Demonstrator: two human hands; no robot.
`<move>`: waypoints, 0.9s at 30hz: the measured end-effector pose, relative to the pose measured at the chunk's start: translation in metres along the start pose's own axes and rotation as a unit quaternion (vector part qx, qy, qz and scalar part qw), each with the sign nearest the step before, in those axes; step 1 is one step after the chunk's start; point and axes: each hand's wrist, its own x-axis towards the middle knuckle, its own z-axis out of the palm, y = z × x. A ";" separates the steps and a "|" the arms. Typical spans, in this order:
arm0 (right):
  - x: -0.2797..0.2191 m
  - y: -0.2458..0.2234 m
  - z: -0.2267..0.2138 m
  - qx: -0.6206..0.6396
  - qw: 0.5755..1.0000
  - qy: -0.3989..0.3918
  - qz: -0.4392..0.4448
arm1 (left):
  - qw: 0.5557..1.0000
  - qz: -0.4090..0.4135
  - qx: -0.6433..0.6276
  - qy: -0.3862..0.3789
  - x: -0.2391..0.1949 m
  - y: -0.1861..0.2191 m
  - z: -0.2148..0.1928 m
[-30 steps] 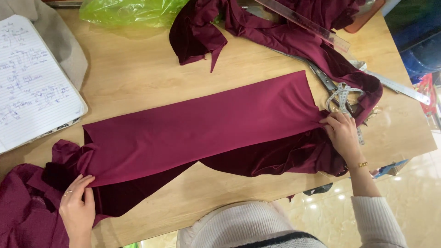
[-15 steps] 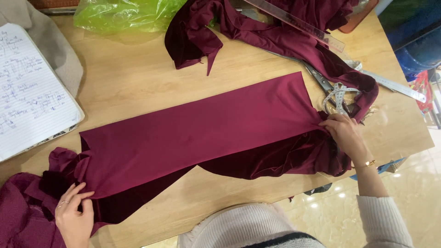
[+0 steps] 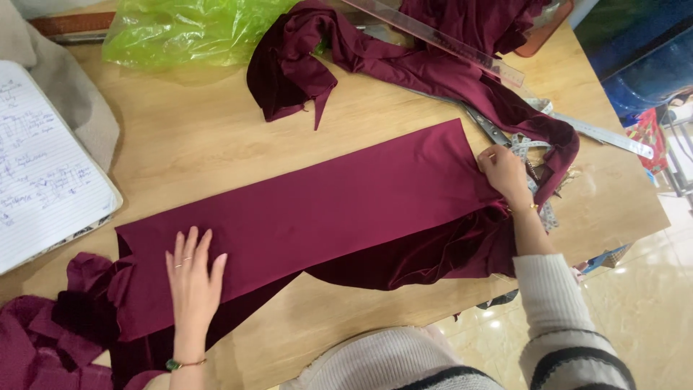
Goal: Measuring and aligning fabric pieces on a workbench using a ruler and folding them
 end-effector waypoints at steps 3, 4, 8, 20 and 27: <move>0.013 0.004 0.015 -0.030 0.999 0.018 0.017 | 0.999 -0.003 0.045 -0.007 0.007 -0.010 0.029; 0.013 0.005 0.018 -0.029 0.999 0.021 0.019 | 0.999 0.001 0.045 -0.006 0.007 -0.010 0.029; 0.018 0.012 0.029 -0.046 0.997 0.056 0.009 | 0.997 0.000 0.079 0.001 0.010 -0.008 0.029; 0.011 0.012 0.032 -0.110 0.988 0.105 0.006 | 0.996 -0.005 0.087 0.006 0.008 -0.008 0.032; -0.008 -0.018 0.027 -0.219 0.946 0.231 -0.065 | 0.992 -0.094 0.079 -0.021 0.010 0.000 0.030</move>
